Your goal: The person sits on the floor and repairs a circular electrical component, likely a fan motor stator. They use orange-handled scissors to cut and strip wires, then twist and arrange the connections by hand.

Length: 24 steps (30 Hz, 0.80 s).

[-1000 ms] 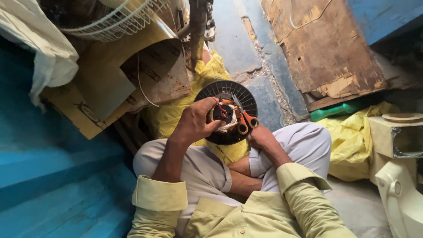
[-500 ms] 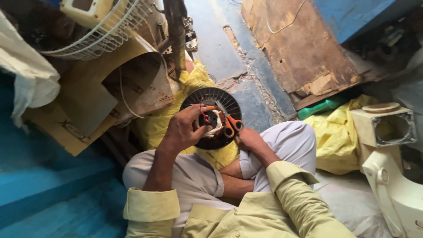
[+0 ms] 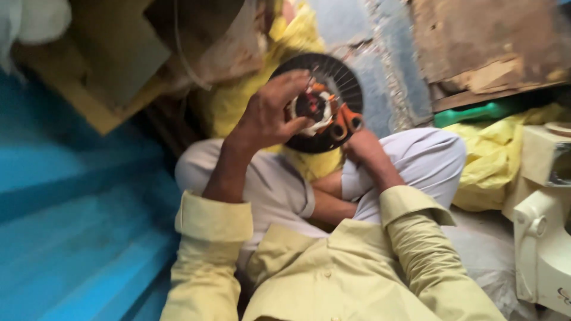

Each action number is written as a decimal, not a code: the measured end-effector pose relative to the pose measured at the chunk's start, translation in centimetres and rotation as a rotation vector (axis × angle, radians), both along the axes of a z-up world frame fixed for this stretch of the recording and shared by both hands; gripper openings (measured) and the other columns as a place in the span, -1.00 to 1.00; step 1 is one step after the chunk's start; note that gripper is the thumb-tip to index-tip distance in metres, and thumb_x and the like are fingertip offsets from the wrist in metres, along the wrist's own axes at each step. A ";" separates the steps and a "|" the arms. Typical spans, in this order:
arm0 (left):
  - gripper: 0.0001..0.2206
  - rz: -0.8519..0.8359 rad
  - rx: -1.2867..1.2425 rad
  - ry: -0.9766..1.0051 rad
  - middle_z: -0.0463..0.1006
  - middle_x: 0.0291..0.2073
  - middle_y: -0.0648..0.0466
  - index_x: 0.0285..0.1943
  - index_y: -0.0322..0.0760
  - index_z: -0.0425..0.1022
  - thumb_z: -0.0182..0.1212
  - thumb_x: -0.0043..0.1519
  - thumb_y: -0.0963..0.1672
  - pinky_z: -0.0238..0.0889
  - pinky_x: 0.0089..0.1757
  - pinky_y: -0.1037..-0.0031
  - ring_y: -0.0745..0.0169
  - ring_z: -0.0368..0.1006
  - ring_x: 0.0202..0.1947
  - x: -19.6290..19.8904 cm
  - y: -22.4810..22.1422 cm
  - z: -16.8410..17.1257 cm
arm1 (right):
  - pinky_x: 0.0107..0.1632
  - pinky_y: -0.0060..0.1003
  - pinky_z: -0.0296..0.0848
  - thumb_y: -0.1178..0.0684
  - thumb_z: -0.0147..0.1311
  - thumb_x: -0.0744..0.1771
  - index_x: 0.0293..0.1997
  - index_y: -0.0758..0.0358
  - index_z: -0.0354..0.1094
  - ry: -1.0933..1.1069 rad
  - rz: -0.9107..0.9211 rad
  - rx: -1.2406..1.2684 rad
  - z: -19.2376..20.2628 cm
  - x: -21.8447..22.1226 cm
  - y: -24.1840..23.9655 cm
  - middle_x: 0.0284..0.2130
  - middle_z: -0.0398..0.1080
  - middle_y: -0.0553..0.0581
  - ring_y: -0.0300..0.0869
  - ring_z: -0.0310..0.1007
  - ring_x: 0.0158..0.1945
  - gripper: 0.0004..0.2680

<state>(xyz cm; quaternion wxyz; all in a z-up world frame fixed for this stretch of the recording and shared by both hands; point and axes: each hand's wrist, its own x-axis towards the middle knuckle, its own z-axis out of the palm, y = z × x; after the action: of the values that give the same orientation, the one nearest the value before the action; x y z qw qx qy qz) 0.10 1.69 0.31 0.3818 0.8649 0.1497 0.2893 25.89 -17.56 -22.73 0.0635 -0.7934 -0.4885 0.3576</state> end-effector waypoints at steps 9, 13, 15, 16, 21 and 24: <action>0.19 -0.062 -0.064 0.068 0.35 0.38 -0.23 0.66 -0.18 -0.20 0.70 -0.10 -0.14 0.28 0.30 0.25 -0.23 0.37 0.34 0.5 -1.3 0.6 | -0.03 0.03 0.47 0.09 0.11 0.28 0.11 0.13 0.41 -0.103 0.204 0.115 5.1 -1.3 0.4 -0.03 0.49 0.30 0.23 0.47 0.02 -0.72; 0.17 -0.094 -0.067 0.032 0.42 0.26 -0.16 0.65 -0.21 -0.20 0.72 -0.06 -0.12 0.32 0.27 0.20 -0.20 0.42 0.25 0.3 -1.3 0.7 | 0.00 -0.02 0.45 0.06 0.12 0.29 0.18 0.13 0.36 0.055 0.116 0.184 7.3 -1.7 0.9 0.00 0.48 0.29 0.17 0.47 0.05 -0.68; 0.07 -0.066 0.049 -0.095 0.40 0.22 -0.21 0.59 -0.23 -0.10 0.72 0.00 -0.08 0.35 0.19 0.22 -0.22 0.42 0.18 0.4 -1.2 0.4 | 0.01 -0.04 0.44 0.06 0.11 0.30 0.21 0.10 0.36 0.083 0.099 0.189 8.2 -2.2 1.0 0.01 0.48 0.28 0.15 0.48 0.06 -0.68; 0.03 -0.054 0.106 -0.157 0.39 0.20 -0.24 0.56 -0.25 -0.05 0.72 0.03 -0.06 0.36 0.15 0.23 -0.23 0.42 0.15 0.5 -1.1 0.2 | 0.01 -0.04 0.44 0.06 0.11 0.31 0.22 0.07 0.38 0.059 0.117 0.161 8.5 -2.3 1.1 0.02 0.48 0.28 0.15 0.48 0.06 -0.68; -0.57 -0.076 -0.245 -0.050 0.54 -0.06 -0.14 0.34 -0.35 0.30 0.30 0.30 -0.28 0.44 -0.14 0.36 -0.01 0.59 -0.16 -0.4 -0.4 -0.3 | 0.01 -0.11 0.43 0.01 0.13 0.33 0.18 0.13 0.35 0.180 -0.136 0.192 8.2 -2.1 0.8 -0.03 0.50 0.25 0.09 0.50 0.03 -0.71; -0.70 0.002 -0.117 -0.070 0.57 -0.09 -0.16 0.22 -0.37 0.42 0.19 0.31 -0.33 0.44 -0.09 0.29 -0.08 0.59 -0.13 -0.3 0.0 -0.7 | -0.03 -0.13 0.44 0.03 0.21 0.34 0.10 0.18 0.41 0.044 -0.115 0.306 6.6 -1.0 0.6 -0.09 0.51 0.27 0.08 0.50 -0.01 -0.76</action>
<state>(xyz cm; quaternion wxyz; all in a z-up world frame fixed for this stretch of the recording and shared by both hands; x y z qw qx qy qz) -0.23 1.72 -0.43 0.4365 0.8303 0.1536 0.3105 24.91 -16.92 -16.17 0.2148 -0.7932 -0.4895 0.2918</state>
